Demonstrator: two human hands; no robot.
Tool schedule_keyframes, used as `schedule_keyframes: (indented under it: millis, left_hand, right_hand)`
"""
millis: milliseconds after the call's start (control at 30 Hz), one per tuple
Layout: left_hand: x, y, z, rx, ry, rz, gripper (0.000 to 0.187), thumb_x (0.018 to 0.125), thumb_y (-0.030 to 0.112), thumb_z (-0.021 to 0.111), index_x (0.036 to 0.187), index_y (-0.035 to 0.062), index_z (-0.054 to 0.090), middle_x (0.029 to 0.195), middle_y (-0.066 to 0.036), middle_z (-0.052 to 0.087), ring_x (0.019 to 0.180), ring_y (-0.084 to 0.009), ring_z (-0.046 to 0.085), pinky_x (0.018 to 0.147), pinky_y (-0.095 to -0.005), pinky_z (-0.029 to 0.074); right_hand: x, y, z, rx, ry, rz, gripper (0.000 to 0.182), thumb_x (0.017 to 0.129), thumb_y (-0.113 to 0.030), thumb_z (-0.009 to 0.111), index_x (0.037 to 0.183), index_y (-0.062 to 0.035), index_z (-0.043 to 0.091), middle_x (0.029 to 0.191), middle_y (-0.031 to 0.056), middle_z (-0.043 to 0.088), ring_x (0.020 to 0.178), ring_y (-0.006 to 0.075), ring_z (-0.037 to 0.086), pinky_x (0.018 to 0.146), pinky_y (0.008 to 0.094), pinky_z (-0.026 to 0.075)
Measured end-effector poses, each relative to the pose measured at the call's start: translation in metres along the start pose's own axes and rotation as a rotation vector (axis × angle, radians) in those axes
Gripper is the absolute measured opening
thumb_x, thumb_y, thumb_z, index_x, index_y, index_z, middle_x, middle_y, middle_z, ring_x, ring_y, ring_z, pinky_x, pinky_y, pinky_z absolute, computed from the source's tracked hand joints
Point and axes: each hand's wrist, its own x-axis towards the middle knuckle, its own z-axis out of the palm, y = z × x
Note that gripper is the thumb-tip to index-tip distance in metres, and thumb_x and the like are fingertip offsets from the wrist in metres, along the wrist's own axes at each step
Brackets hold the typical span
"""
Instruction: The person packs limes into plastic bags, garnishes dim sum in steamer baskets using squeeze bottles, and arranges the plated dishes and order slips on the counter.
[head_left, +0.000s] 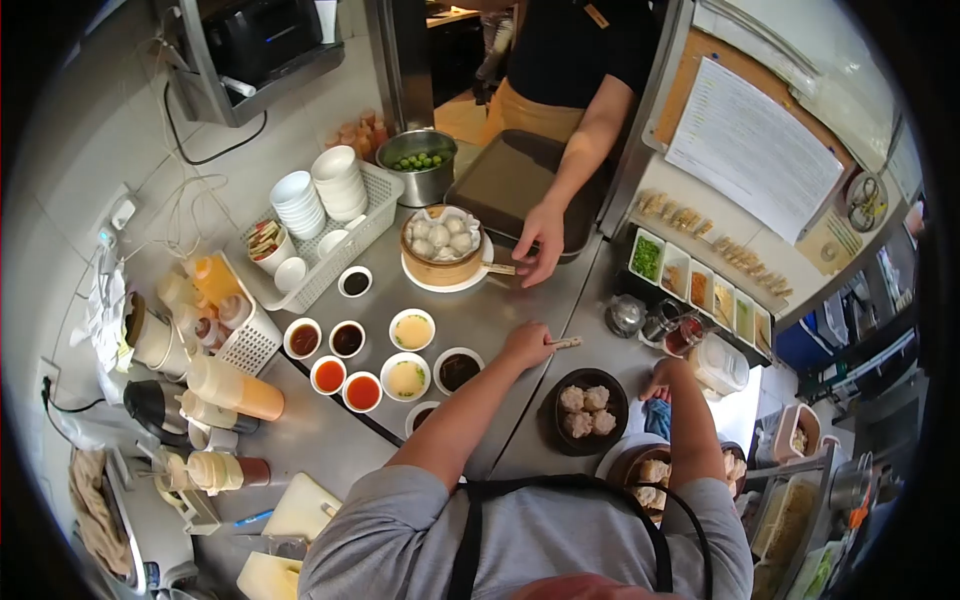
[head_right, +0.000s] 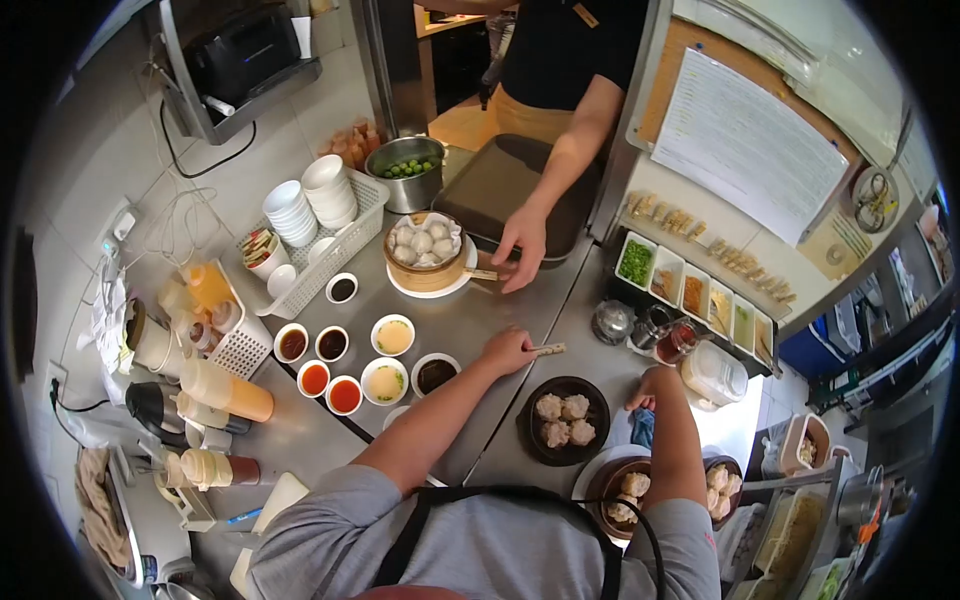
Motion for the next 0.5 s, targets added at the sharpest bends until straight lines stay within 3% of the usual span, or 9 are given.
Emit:
schedule_keyframes:
  millis: [500]
  left_hand:
    - [-0.0086,0.0026,0.0032,-0.027,0.073,0.023,0.022,0.063,0.025,0.063,0.073,0.0078,0.056,0.077,-0.010,0.052,0.077,-0.0254,0.052,0.068,-0.0341,0.042]
  right_hand:
    - [-0.0002,0.0066,0.0084,-0.061,0.202,-0.075,0.049,0.050,-0.040,0.076,0.079,-0.0034,0.061,0.075,0.0086,0.059,0.065,0.0208,0.056,0.060,0.0322,0.048]
